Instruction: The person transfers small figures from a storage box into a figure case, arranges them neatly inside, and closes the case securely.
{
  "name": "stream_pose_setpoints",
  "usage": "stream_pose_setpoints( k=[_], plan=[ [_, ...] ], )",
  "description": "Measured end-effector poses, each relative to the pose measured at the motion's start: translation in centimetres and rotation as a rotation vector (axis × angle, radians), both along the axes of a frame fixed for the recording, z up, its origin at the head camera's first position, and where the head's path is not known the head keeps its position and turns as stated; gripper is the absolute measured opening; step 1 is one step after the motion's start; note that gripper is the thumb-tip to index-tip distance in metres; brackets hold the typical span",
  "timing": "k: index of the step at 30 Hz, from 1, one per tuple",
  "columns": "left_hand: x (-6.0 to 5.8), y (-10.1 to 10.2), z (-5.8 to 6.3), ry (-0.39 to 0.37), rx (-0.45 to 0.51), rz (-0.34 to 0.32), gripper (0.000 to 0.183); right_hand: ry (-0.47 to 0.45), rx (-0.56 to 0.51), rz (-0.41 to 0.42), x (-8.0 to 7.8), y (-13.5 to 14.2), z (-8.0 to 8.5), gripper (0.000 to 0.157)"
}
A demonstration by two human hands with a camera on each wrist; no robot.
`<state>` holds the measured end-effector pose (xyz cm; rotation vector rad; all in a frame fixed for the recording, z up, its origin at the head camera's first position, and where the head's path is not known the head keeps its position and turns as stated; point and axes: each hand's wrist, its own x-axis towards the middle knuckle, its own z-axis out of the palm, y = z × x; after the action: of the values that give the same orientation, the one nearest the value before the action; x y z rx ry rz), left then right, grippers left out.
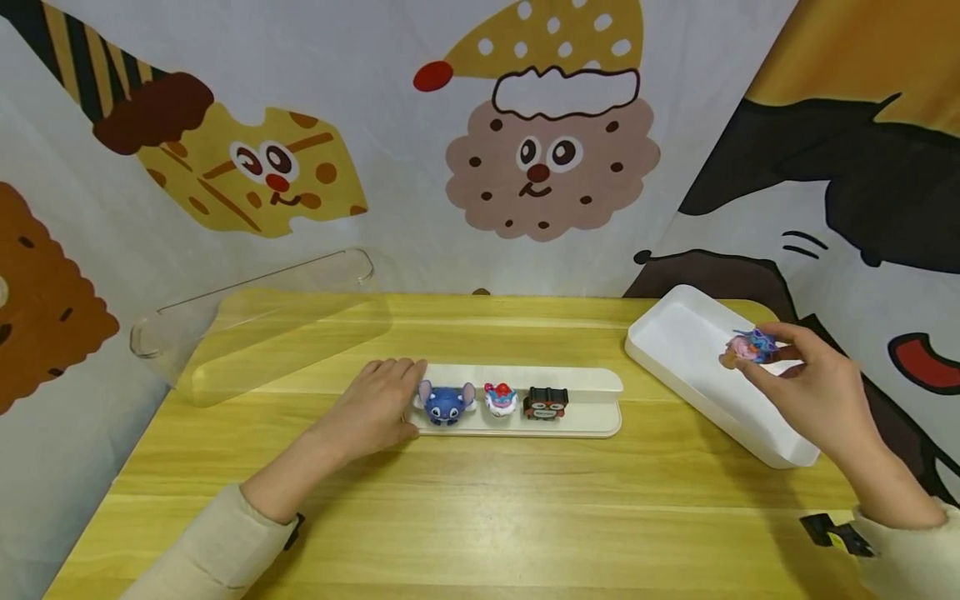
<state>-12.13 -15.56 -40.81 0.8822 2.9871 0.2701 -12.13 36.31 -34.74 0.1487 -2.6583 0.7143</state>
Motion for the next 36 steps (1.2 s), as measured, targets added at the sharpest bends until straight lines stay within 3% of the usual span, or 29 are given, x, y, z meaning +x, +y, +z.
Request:
stream_pose_setpoints(
  k=[22, 36],
  plan=[
    [0.0, 0.0, -0.1, 0.000, 0.004, -0.004, 0.096, 0.054, -0.029, 0.153, 0.4, -3.8, -1.1, 0.053],
    [0.0, 0.0, -0.2, 0.008, 0.005, -0.005, 0.096, 0.080, -0.032, 0.204, 0.7, -5.8, -1.9, 0.052]
  ],
)
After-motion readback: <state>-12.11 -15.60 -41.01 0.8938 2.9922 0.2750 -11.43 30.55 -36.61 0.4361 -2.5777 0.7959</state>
